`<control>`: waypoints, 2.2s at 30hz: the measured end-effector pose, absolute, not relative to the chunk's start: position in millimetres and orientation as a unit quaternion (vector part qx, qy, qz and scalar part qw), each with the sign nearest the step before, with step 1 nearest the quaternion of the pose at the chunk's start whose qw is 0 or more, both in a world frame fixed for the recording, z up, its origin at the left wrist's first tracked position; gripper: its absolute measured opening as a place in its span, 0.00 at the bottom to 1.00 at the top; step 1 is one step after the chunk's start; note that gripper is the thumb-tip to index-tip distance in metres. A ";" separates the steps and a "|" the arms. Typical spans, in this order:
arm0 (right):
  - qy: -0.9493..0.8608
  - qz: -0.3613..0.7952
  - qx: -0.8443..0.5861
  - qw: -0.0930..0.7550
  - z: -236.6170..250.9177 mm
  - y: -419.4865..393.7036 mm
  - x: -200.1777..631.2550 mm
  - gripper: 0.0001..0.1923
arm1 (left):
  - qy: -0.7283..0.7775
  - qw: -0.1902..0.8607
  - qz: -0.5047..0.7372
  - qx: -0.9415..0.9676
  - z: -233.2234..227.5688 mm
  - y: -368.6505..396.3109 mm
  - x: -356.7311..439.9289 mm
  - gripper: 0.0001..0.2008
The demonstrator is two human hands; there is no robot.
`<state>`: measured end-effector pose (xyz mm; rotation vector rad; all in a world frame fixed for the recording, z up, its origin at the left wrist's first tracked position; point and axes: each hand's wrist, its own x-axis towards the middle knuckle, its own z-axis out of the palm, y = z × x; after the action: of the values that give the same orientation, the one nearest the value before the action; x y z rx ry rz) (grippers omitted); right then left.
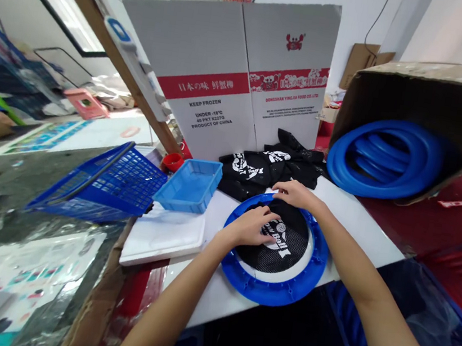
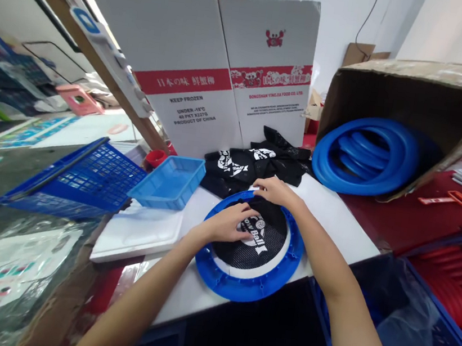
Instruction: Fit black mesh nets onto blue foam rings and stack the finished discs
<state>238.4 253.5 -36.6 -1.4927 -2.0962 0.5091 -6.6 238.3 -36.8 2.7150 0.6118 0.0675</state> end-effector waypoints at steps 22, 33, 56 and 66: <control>-0.753 0.201 -0.605 0.165 -36.1 256.0 282.9 0.10 | 0.333 0.121 0.035 0.935 -40.5 210.7 13.0 0.33; -0.776 0.162 -0.585 0.171 -38.2 257.8 239.0 0.15 | 0.209 0.177 -0.043 0.961 -45.2 213.4 11.9 0.41; -0.809 0.315 -0.456 0.198 -39.3 251.3 248.2 0.19 | 0.268 0.161 -0.034 0.949 -31.6 208.5 13.1 0.34; -0.783 0.326 -0.522 0.084 -17.5 241.1 266.2 0.31 | 0.299 0.146 -0.051 0.942 -31.4 210.7 7.1 0.35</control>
<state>266.2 241.1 -17.5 -1.5590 -2.3377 0.9737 7.1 210.7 -31.4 2.7111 0.8595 -0.1460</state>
